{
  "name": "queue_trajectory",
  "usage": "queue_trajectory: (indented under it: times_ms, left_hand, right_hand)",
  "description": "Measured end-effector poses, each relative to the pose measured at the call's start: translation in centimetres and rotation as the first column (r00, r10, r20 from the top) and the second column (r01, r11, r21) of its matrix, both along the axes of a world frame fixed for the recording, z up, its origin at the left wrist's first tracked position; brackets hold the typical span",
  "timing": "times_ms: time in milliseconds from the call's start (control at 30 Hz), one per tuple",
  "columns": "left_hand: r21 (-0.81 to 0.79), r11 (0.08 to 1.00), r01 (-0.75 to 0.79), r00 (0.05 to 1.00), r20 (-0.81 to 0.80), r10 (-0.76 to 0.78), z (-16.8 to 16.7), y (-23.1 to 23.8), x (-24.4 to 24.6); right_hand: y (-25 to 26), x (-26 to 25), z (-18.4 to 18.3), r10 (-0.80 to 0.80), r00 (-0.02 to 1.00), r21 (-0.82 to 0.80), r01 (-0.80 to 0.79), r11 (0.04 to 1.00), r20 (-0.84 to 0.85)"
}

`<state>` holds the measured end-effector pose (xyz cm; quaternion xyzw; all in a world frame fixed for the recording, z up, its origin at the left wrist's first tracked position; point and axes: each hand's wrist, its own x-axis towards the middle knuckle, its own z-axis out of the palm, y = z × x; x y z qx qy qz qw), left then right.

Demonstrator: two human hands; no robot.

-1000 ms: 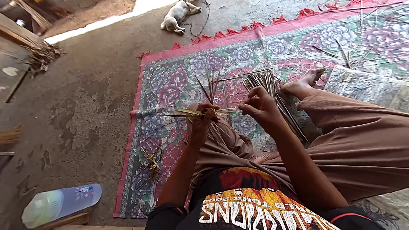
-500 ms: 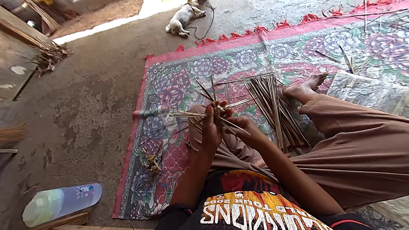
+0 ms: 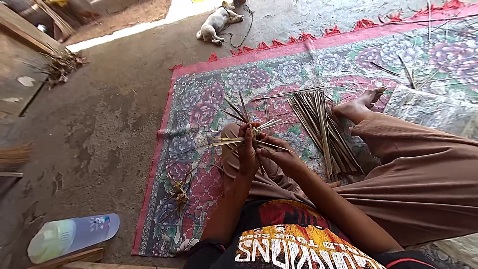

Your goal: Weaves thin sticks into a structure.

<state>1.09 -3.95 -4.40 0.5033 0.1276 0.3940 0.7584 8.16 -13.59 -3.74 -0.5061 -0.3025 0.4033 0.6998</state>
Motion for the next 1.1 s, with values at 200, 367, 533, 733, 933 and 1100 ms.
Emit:
queue_trajectory:
  times_ms: [200,367,533,733,933,1100]
  left_hand:
    - [0.101,0.995,-0.001,1.000,0.000,0.001,-1.2,0.1,0.1]
    - [0.012,0.993,0.118,0.989,0.092,-0.119,-1.0,1.8,-0.5]
    - [0.033,0.947,0.319,0.933,0.166,-0.320,-0.4,2.7,-1.1]
    - [0.188,0.940,0.284,0.946,0.107,-0.307,0.1,2.4,-1.4]
    - [0.127,0.964,0.233,0.966,0.088,-0.245,0.0,2.0,-1.5]
    - [0.329,0.859,0.392,0.920,-0.150,-0.363,1.6,3.6,-2.4]
  right_hand:
    - [0.0,-0.1,-1.2,-0.020,0.999,-0.003,0.020,1.000,0.033]
    - [-0.8,1.1,-0.6,0.346,0.938,-0.052,-0.345,0.937,0.020]
    - [-1.5,1.6,-0.3,0.375,0.926,-0.003,-0.375,0.927,0.043]
    - [-1.9,1.7,0.9,0.239,0.971,0.030,-0.240,0.970,0.025]
    - [-1.3,1.4,-0.4,0.298,0.937,0.037,-0.310,0.950,0.182]
    - [-2.9,2.6,0.9,0.239,0.857,-0.158,-0.187,0.970,0.456]
